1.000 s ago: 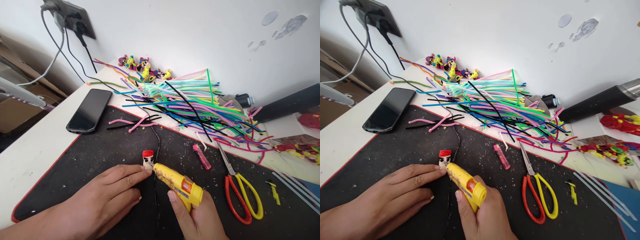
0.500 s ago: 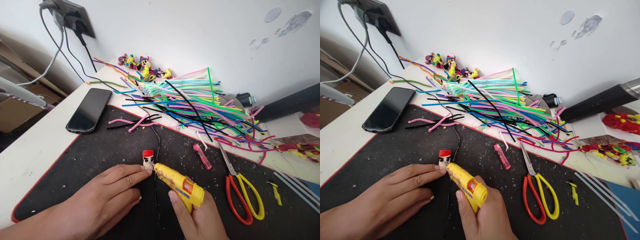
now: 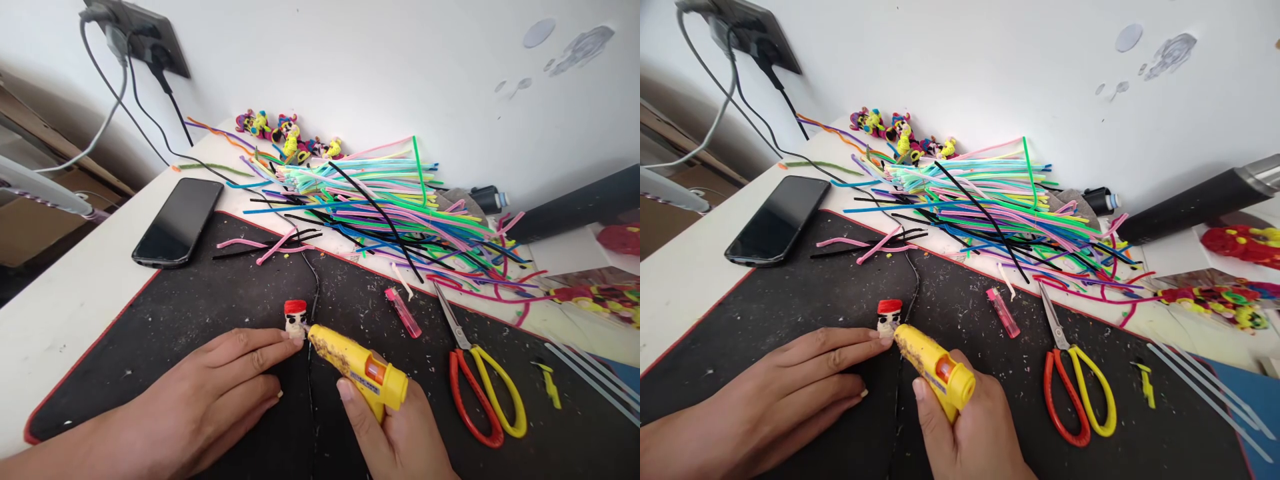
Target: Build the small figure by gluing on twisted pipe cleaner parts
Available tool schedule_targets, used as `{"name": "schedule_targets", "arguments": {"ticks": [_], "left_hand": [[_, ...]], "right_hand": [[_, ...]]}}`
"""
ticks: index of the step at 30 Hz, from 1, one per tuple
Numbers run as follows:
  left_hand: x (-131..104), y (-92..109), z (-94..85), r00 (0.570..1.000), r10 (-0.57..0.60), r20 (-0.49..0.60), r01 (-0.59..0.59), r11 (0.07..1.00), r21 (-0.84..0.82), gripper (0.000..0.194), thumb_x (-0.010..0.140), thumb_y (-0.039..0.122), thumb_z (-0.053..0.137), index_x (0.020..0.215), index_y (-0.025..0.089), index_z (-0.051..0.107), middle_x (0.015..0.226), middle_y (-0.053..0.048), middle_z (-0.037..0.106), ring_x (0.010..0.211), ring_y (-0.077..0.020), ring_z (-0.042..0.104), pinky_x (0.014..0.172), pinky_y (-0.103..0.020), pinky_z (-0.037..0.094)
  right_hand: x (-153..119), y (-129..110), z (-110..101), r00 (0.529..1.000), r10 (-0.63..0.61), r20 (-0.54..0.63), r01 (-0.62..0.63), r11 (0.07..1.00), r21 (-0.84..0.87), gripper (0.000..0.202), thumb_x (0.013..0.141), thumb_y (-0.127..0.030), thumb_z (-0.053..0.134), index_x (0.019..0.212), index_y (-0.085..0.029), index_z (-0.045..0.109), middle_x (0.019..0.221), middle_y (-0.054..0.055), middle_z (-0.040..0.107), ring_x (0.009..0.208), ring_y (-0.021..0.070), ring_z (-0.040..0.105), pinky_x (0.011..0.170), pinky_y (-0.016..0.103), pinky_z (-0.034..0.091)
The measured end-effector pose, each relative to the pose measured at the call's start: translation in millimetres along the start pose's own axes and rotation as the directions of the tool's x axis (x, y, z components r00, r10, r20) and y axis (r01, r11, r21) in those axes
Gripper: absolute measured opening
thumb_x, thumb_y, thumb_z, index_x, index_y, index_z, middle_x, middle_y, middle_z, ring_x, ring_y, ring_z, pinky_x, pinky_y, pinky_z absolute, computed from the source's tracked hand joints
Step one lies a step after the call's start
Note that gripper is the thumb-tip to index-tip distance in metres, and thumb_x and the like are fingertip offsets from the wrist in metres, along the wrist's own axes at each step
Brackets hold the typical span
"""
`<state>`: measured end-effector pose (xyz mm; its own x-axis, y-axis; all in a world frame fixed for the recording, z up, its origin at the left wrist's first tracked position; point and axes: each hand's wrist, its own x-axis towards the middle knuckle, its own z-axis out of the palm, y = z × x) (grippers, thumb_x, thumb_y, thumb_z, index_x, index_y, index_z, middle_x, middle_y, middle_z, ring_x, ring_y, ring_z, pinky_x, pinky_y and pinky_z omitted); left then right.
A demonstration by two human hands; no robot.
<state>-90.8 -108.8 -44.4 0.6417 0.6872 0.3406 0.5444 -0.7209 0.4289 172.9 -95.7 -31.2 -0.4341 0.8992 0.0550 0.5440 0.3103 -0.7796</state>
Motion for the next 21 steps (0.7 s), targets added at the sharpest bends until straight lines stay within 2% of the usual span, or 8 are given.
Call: {"name": "schedule_targets", "arguments": {"ticks": [5,10,15,18,21], "left_hand": [[-3.6,-0.3,1.6,1.0,0.006,0.014,-0.006,1.0,0.0,0.018,0.102,0.01,0.055,0.104,0.015,0.072,0.143,-0.014,0.068,0.145,-0.0249,0.052,0.117,-0.037,0.052],[-3.9,-1.0,2.4,0.999,-0.008,0.036,0.008,1.0,-0.002,0.019,0.102,0.009,0.054,0.105,0.015,0.072,0.147,-0.014,0.066,0.145,-0.0239,0.052,0.116,-0.035,0.052],[-3.8,-0.2,1.2,1.0,-0.011,0.019,0.011,1.0,-0.017,0.019,0.102,0.009,0.055,0.106,0.015,0.072,0.145,-0.014,0.068,0.144,-0.0234,0.053,0.116,-0.034,0.052],[-5.3,-0.3,2.1,0.999,-0.023,0.026,0.023,0.999,-0.028,0.017,0.101,0.009,0.057,0.106,0.015,0.072,0.146,-0.014,0.067,0.143,-0.0238,0.054,0.117,-0.034,0.051],[-6.5,-1.6,4.0,0.999,-0.043,0.029,0.044,0.998,-0.04,0.017,0.099,0.008,0.059,0.106,0.016,0.072,0.146,-0.014,0.067,0.142,-0.0245,0.056,0.116,-0.034,0.052]], "right_hand": [[0.8,0.2,-0.4,1.0,0.007,0.015,-0.007,1.0,0.003,0.031,0.103,-0.027,0.049,0.072,-0.024,0.048,0.054,-0.007,0.043,0.042,0.0104,0.044,0.044,0.021,0.036],[0.0,0.4,-1.7,1.0,0.01,0.027,-0.01,1.0,-0.009,0.032,0.103,-0.027,0.049,0.071,-0.024,0.049,0.052,-0.007,0.041,0.041,0.0104,0.042,0.043,0.021,0.034],[-0.6,0.3,-5.5,0.998,0.041,0.047,-0.042,0.999,0.007,0.032,0.104,-0.029,0.049,0.074,-0.022,0.057,0.053,-0.005,0.05,0.043,0.0116,0.049,0.046,0.021,0.04],[-2.4,1.7,-7.8,0.995,0.072,0.062,-0.075,0.996,0.048,0.029,0.104,-0.033,0.05,0.082,-0.02,0.065,0.061,-0.001,0.061,0.052,0.0134,0.059,0.053,0.021,0.046],[-6.4,5.4,-10.0,0.99,0.128,0.061,-0.132,0.989,0.064,0.036,0.104,-0.039,0.052,0.076,-0.02,0.062,0.065,0.001,0.066,0.056,0.0145,0.062,0.056,0.023,0.048]]}}
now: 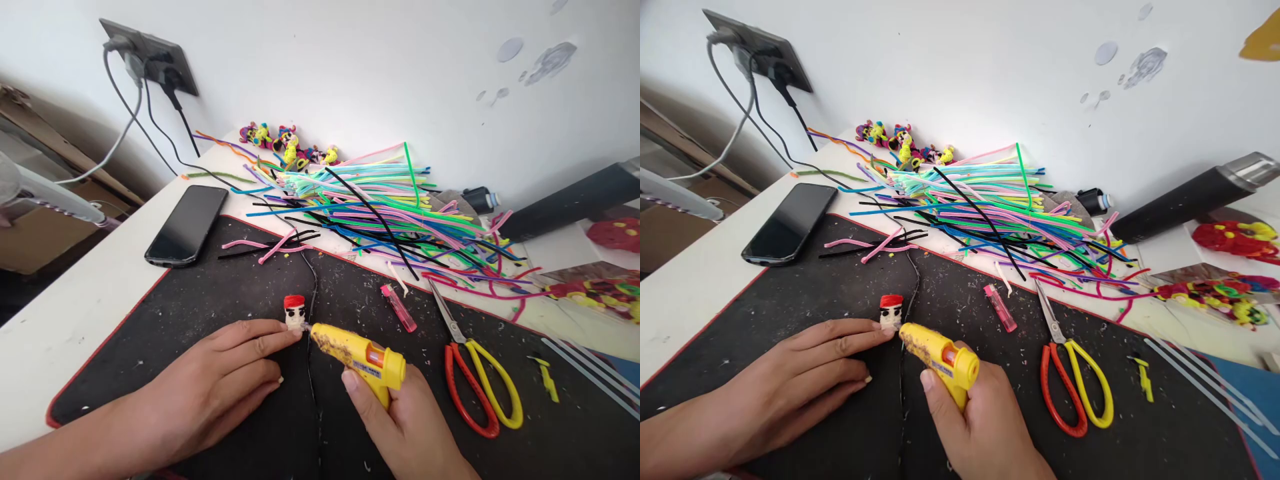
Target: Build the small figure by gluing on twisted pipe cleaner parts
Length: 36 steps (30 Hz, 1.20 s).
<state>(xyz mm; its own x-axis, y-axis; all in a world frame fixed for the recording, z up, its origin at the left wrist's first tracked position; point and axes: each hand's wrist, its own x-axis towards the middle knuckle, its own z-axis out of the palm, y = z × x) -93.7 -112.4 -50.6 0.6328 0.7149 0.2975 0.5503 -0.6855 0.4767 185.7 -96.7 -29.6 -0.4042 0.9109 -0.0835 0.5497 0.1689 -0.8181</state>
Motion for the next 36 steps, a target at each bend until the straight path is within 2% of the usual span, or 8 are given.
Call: {"name": "schedule_targets", "arguments": {"ticks": [3,6,12,18,22,26,32,36], "left_hand": [[0.1,-0.7,0.4,1.0,0.001,0.004,-0.001,1.0,0.005,0.016,0.1,0.009,0.059,0.107,0.017,0.071,0.146,-0.013,0.066,0.141,-0.0242,0.056,0.116,-0.035,0.052],[1.4,0.3,-1.3,1.0,0.007,-0.004,-0.007,1.0,0.004,0.016,0.101,0.011,0.058,0.107,0.018,0.071,0.145,-0.013,0.067,0.14,-0.0241,0.057,0.115,-0.035,0.053],[4.0,2.3,-3.6,0.999,-0.002,-0.035,0.001,0.999,-0.033,0.016,0.1,0.01,0.059,0.105,0.019,0.071,0.143,-0.012,0.068,0.136,-0.0229,0.06,0.112,-0.034,0.054],[4.0,1.5,-3.1,0.999,0.021,-0.049,-0.022,1.0,-0.01,0.015,0.102,0.012,0.056,0.105,0.02,0.069,0.142,-0.012,0.068,0.134,-0.022,0.061,0.11,-0.034,0.055],[3.1,1.9,-2.4,0.999,0.019,-0.042,-0.019,1.0,-0.007,0.015,0.102,0.013,0.056,0.105,0.02,0.068,0.142,-0.012,0.068,0.133,-0.0216,0.061,0.11,-0.035,0.054],[1.9,1.9,-1.5,0.998,-0.009,-0.058,0.006,0.999,-0.041,0.016,0.102,0.013,0.056,0.105,0.021,0.069,0.142,-0.011,0.068,0.133,-0.0221,0.061,0.109,-0.036,0.055],[1.6,3.1,-5.5,0.995,-0.031,-0.096,0.021,0.994,-0.109,0.017,0.102,0.014,0.055,0.103,0.021,0.07,0.138,-0.012,0.07,0.129,-0.0224,0.063,0.107,-0.037,0.055],[2.1,14.2,-10.4,0.971,-0.223,-0.082,0.189,0.934,-0.303,0.015,0.103,0.025,0.056,0.099,0.022,0.071,0.123,-0.009,0.075,0.114,-0.0201,0.069,0.098,-0.032,0.057]], "right_hand": [[-3.2,6.8,-3.0,0.996,0.082,-0.035,-0.082,0.996,0.025,0.046,0.105,-0.046,0.053,0.067,-0.02,0.056,0.054,-0.001,0.057,0.048,0.0128,0.054,0.048,0.023,0.042],[-2.6,14.1,-7.8,0.982,0.153,-0.109,-0.15,0.988,0.035,0.048,0.106,-0.052,0.05,0.072,-0.02,0.061,0.05,-0.003,0.052,0.044,0.0131,0.052,0.045,0.024,0.04],[8.1,18.4,-14.7,0.963,-0.012,-0.269,-0.074,0.948,-0.308,0.037,0.1,-0.054,0.058,0.099,-0.02,0.073,0.067,0.003,0.07,0.059,0.0211,0.068,0.055,0.028,0.047],[21.6,16.0,-27.8,0.973,-0.131,-0.191,-0.014,0.79,-0.613,0.035,0.097,-0.05,0.065,0.115,-0.021,0.073,0.108,0.01,0.079,0.083,0.0288,0.077,0.065,0.035,0.052],[26.7,13.6,-40.4,0.989,-0.121,-0.085,0.026,0.706,-0.708,0.04,0.095,-0.047,0.071,0.124,-0.02,0.072,0.119,0.012,0.076,0.098,0.0318,0.076,0.074,0.039,0.056],[23.0,15.2,-38.8,0.991,-0.13,-0.026,0.075,0.71,-0.7,0.031,0.094,-0.038,0.073,0.12,-0.021,0.072,0.122,0.012,0.074,0.112,0.0315,0.072,0.085,0.04,0.057],[10.1,21.3,-29.5,0.977,-0.19,-0.099,0.084,0.763,-0.641,0.029,0.097,-0.034,0.069,0.124,-0.023,0.071,0.122,0.014,0.073,0.112,0.0316,0.07,0.088,0.042,0.057],[1.0,10.6,-27.4,0.961,-0.216,-0.174,0.123,0.893,-0.433,0.019,0.101,-0.031,0.063,0.113,-0.022,0.075,0.094,0.007,0.073,0.089,0.0242,0.07,0.082,0.036,0.056]]}}
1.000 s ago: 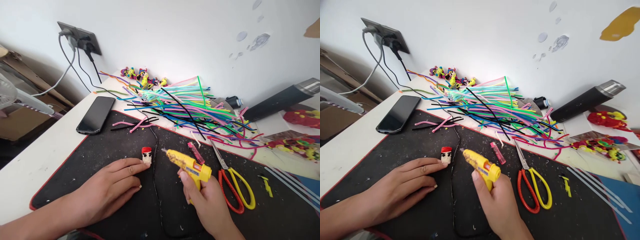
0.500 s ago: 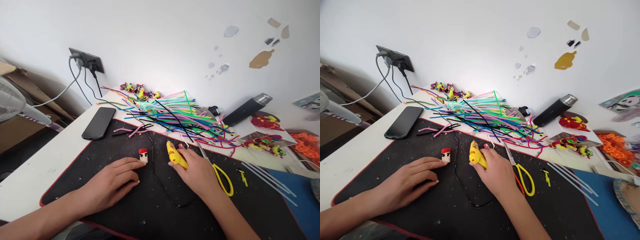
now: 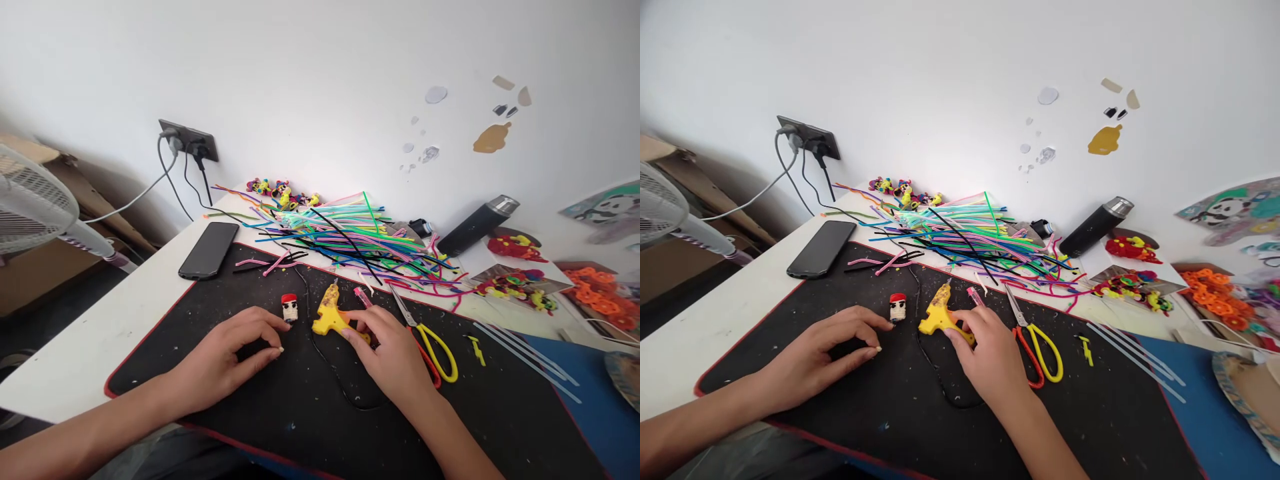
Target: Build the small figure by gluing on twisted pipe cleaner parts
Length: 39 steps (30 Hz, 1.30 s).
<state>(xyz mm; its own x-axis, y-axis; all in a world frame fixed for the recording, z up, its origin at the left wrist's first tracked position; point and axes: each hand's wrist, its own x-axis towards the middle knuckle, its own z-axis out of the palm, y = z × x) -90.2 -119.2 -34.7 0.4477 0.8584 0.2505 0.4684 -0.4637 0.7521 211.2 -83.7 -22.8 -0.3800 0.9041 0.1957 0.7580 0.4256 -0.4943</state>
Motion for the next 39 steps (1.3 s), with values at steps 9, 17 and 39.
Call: {"name": "schedule_targets", "arguments": {"ticks": [9,17,39], "left_hand": [[4.8,25.0,-0.4,0.928,-0.371,0.032,0.365,0.89,-0.273,0.035,0.097,0.054,0.064,0.089,0.02,0.071,0.085,-0.001,0.072,0.082,-0.0178,0.066,0.075,-0.025,0.054],[7.6,27.9,6.0,0.928,-0.364,0.08,0.369,0.865,-0.341,0.035,0.094,0.055,0.065,0.086,0.021,0.072,0.081,0.001,0.071,0.077,-0.0167,0.064,0.073,-0.025,0.053],[7.1,32.6,4.5,0.903,-0.409,0.131,0.427,0.823,-0.375,0.03,0.093,0.05,0.068,0.086,0.021,0.072,0.085,0.001,0.072,0.082,-0.0177,0.063,0.078,-0.026,0.049]], "right_hand": [[-6.6,-43.1,2.9,1.0,-0.001,0.031,-0.006,0.971,0.241,0.016,0.1,-0.025,0.063,0.091,-0.022,0.076,0.077,0.001,0.071,0.068,0.0157,0.065,0.066,0.027,0.046],[-8.5,-67.1,3.1,0.967,0.09,0.237,-0.19,0.876,0.443,0.014,0.097,-0.03,0.066,0.093,-0.022,0.078,0.066,-0.004,0.062,0.059,0.0122,0.055,0.057,0.023,0.041],[-2.1,-76.1,18.9,0.922,0.158,0.353,-0.35,0.731,0.586,0.013,0.094,-0.03,0.066,0.088,-0.019,0.07,0.065,-0.004,0.054,0.06,0.0121,0.049,0.056,0.025,0.037]]}}
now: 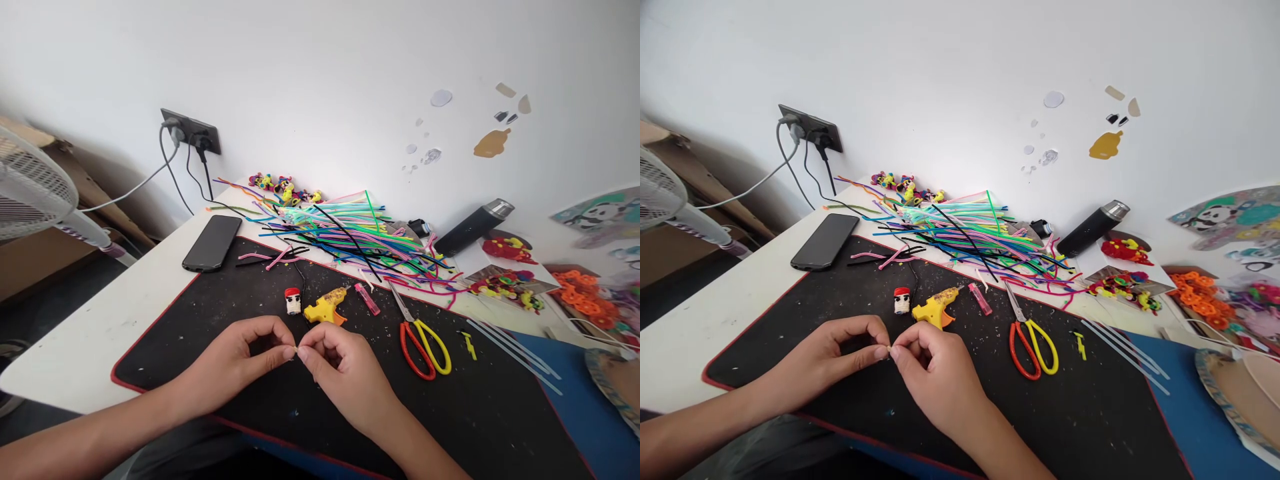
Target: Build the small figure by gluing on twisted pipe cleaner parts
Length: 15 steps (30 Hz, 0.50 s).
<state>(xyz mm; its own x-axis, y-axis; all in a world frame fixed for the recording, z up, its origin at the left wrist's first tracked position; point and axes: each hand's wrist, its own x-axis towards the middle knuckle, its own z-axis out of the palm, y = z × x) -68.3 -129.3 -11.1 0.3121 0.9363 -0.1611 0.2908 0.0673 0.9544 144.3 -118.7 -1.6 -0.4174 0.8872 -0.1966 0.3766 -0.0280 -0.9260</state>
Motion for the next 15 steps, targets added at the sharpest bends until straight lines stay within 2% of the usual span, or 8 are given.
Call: {"name": "schedule_targets", "arguments": {"ticks": [15], "left_hand": [[-0.9,-2.3,4.6,1.0,-0.017,-0.002,0.017,0.999,-0.028,0.029,0.093,0.049,0.067,0.085,0.021,0.072,0.084,0.002,0.072,0.082,-0.0169,0.063,0.078,-0.026,0.049]], "right_hand": [[-1.0,1.5,2.5,1.0,0.016,0.009,-0.016,0.999,0.043,0.011,0.093,-0.028,0.066,0.085,-0.02,0.067,0.064,-0.004,0.054,0.058,0.0116,0.049,0.053,0.023,0.035]]}}
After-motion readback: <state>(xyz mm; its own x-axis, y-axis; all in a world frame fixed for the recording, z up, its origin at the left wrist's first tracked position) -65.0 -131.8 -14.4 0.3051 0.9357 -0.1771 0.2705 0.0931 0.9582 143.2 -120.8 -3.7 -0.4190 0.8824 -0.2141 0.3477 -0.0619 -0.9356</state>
